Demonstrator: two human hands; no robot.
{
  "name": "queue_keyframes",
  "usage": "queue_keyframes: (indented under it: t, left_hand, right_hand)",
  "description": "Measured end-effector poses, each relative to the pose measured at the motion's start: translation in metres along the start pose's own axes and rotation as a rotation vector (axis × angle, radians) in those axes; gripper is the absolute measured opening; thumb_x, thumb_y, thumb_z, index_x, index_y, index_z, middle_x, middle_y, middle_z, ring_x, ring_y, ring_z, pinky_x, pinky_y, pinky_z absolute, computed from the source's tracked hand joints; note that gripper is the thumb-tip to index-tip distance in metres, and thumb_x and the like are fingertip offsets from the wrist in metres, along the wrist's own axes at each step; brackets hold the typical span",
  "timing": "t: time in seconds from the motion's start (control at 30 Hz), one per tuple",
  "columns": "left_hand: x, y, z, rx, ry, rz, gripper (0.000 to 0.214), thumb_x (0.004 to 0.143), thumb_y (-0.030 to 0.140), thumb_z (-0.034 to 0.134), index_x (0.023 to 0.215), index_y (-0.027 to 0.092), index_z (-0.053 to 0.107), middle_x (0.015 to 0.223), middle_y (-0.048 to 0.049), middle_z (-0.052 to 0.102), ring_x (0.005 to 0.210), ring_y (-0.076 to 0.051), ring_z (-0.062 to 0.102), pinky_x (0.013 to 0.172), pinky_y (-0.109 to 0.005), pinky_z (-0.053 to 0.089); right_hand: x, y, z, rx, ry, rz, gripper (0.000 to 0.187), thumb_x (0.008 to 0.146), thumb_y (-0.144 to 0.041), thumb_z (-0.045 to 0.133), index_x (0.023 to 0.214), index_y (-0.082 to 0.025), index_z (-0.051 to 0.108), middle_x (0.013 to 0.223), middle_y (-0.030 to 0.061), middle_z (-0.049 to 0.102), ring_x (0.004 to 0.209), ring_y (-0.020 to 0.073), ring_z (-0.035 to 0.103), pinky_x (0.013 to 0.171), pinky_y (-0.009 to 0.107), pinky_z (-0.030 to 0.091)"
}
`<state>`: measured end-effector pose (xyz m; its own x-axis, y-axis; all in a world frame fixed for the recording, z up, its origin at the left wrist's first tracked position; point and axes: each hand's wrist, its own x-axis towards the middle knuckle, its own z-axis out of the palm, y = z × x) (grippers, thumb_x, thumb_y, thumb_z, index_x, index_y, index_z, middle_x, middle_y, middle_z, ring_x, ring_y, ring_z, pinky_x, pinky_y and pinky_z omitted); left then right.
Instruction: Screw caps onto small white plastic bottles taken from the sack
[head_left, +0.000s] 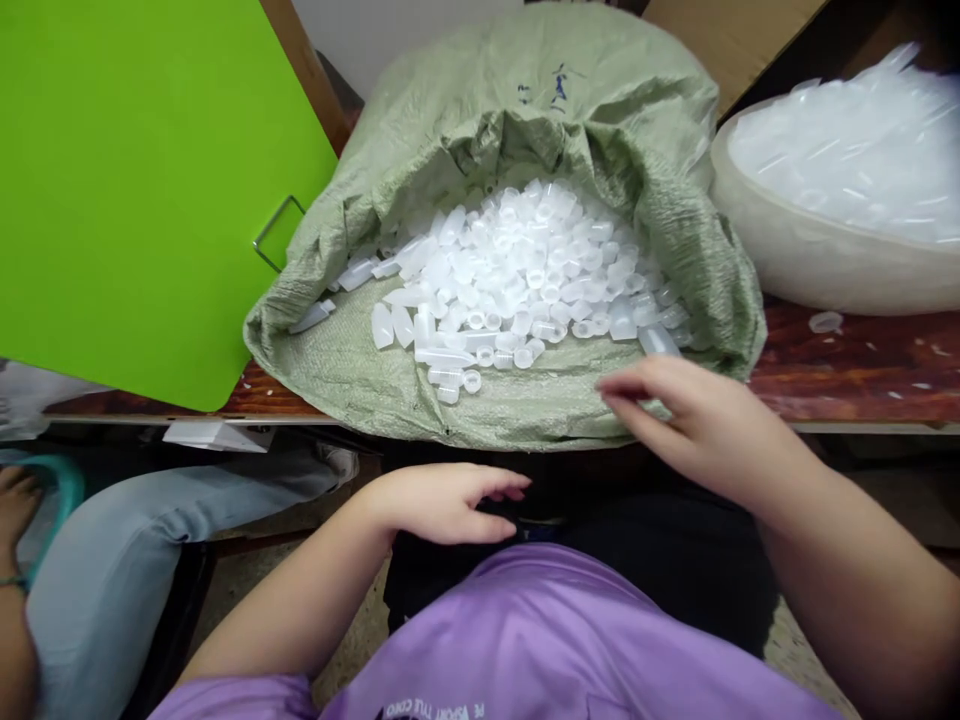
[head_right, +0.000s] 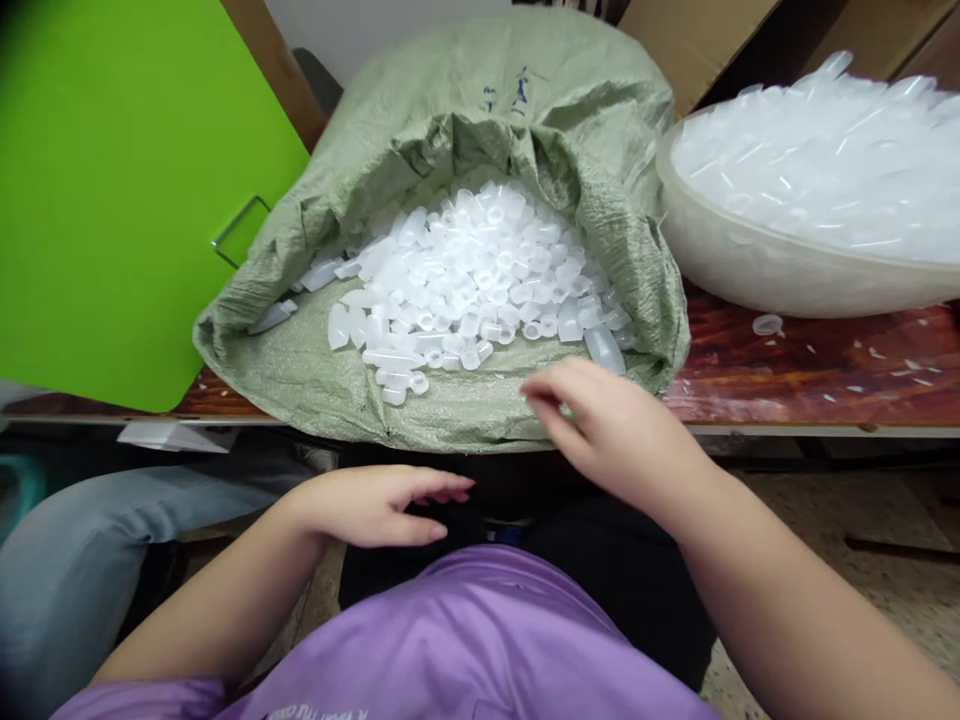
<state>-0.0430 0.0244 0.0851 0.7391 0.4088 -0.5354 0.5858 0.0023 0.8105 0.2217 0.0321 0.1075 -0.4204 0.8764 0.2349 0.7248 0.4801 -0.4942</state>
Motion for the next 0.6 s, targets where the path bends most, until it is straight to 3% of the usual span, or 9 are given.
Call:
queue_keyframes:
  t: [0.07, 0.1, 0.13, 0.2, 0.27, 0.3, 0.37, 0.47, 0.6]
  left_hand:
    - [-0.02, 0.019, -0.009, -0.06, 0.011, 0.104, 0.047, 0.082, 0.029, 0.056, 0.127, 0.017, 0.048, 0.118, -0.01, 0.061, 0.104, -0.018, 0.058, 0.089, -0.03, 0.045]
    - [-0.028, 0.026, -0.015, -0.083, 0.095, 0.133, 0.042, 0.084, 0.028, 0.053, 0.125, 0.016, 0.051, 0.113, -0.0094, 0.064, 0.101, -0.017, 0.06, 0.087, -0.029, 0.046]
    - [-0.033, 0.03, -0.023, -0.076, 0.235, 0.14, 0.038, 0.085, 0.028, 0.051, 0.121, 0.016, 0.053, 0.109, -0.0088, 0.065, 0.097, -0.016, 0.061, 0.085, -0.028, 0.047]
    - [-0.038, 0.034, -0.045, 0.07, 0.647, 0.08, 0.032, 0.085, 0.028, 0.049, 0.113, 0.015, 0.058, 0.103, -0.0078, 0.067, 0.094, -0.018, 0.061, 0.085, -0.03, 0.047]
    - [-0.039, 0.028, -0.076, 0.373, 1.038, -0.073, 0.029, 0.084, 0.026, 0.047, 0.108, 0.016, 0.06, 0.104, -0.0066, 0.066, 0.096, -0.02, 0.06, 0.088, -0.032, 0.045]
    - [-0.039, 0.023, -0.094, 0.518, 1.137, -0.148, 0.029, 0.083, 0.021, 0.045, 0.107, 0.015, 0.061, 0.108, -0.0068, 0.065, 0.101, -0.021, 0.058, 0.092, -0.032, 0.043]
    - [-0.039, 0.01, -0.133, 0.688, 1.14, -0.305, 0.032, 0.082, 0.017, 0.043, 0.109, 0.015, 0.06, 0.114, -0.0074, 0.062, 0.105, -0.022, 0.056, 0.093, -0.03, 0.042]
    - [-0.042, -0.008, -0.184, 0.856, 1.001, -0.61, 0.046, 0.076, 0.016, 0.052, 0.121, 0.013, 0.052, 0.123, -0.012, 0.057, 0.107, -0.025, 0.056, 0.091, -0.03, 0.043]
    - [-0.033, -0.02, -0.223, 0.878, 0.943, -0.673, 0.043, 0.076, 0.024, 0.057, 0.118, 0.012, 0.054, 0.117, -0.0151, 0.06, 0.102, -0.027, 0.058, 0.085, -0.031, 0.045]
  right_hand:
    - [0.026, 0.007, 0.007, -0.289, 0.047, 0.085, 0.023, 0.087, -0.027, 0.045, 0.099, -0.017, 0.061, 0.095, 0.0095, 0.063, 0.083, 0.0232, 0.061, 0.07, 0.033, 0.046]
    - [0.037, 0.01, 0.012, -0.384, 0.018, 0.115, 0.024, 0.087, -0.028, 0.045, 0.102, -0.017, 0.06, 0.098, 0.0102, 0.062, 0.083, 0.0241, 0.061, 0.068, 0.033, 0.046]
    - [0.048, 0.013, 0.018, -0.447, -0.02, 0.132, 0.025, 0.086, -0.03, 0.046, 0.104, -0.017, 0.06, 0.1, 0.0105, 0.061, 0.083, 0.0244, 0.061, 0.066, 0.033, 0.045]
    - [0.065, 0.016, 0.029, -0.512, -0.077, 0.138, 0.027, 0.086, -0.034, 0.047, 0.104, -0.017, 0.059, 0.101, 0.0112, 0.06, 0.08, 0.0244, 0.061, 0.06, 0.031, 0.043]
    - [0.073, 0.016, 0.038, -0.552, -0.086, 0.135, 0.028, 0.088, -0.037, 0.045, 0.102, -0.017, 0.059, 0.097, 0.012, 0.06, 0.076, 0.0244, 0.061, 0.054, 0.031, 0.039]
    - [0.076, 0.016, 0.042, -0.569, -0.079, 0.133, 0.028, 0.089, -0.036, 0.043, 0.1, -0.017, 0.059, 0.094, 0.0121, 0.059, 0.075, 0.0246, 0.061, 0.052, 0.03, 0.038]
    - [0.076, 0.018, 0.046, -0.59, -0.05, 0.113, 0.027, 0.091, -0.034, 0.039, 0.092, -0.016, 0.06, 0.089, 0.0117, 0.059, 0.075, 0.025, 0.06, 0.052, 0.03, 0.037]
    - [0.07, 0.025, 0.049, -0.582, 0.007, 0.042, 0.026, 0.091, -0.03, 0.038, 0.084, -0.017, 0.059, 0.087, 0.0114, 0.06, 0.078, 0.0248, 0.059, 0.056, 0.031, 0.039]
    - [0.052, 0.034, 0.05, -0.478, 0.15, 0.012, 0.022, 0.092, -0.029, 0.037, 0.089, -0.017, 0.055, 0.085, 0.0104, 0.061, 0.075, 0.0241, 0.06, 0.061, 0.034, 0.043]
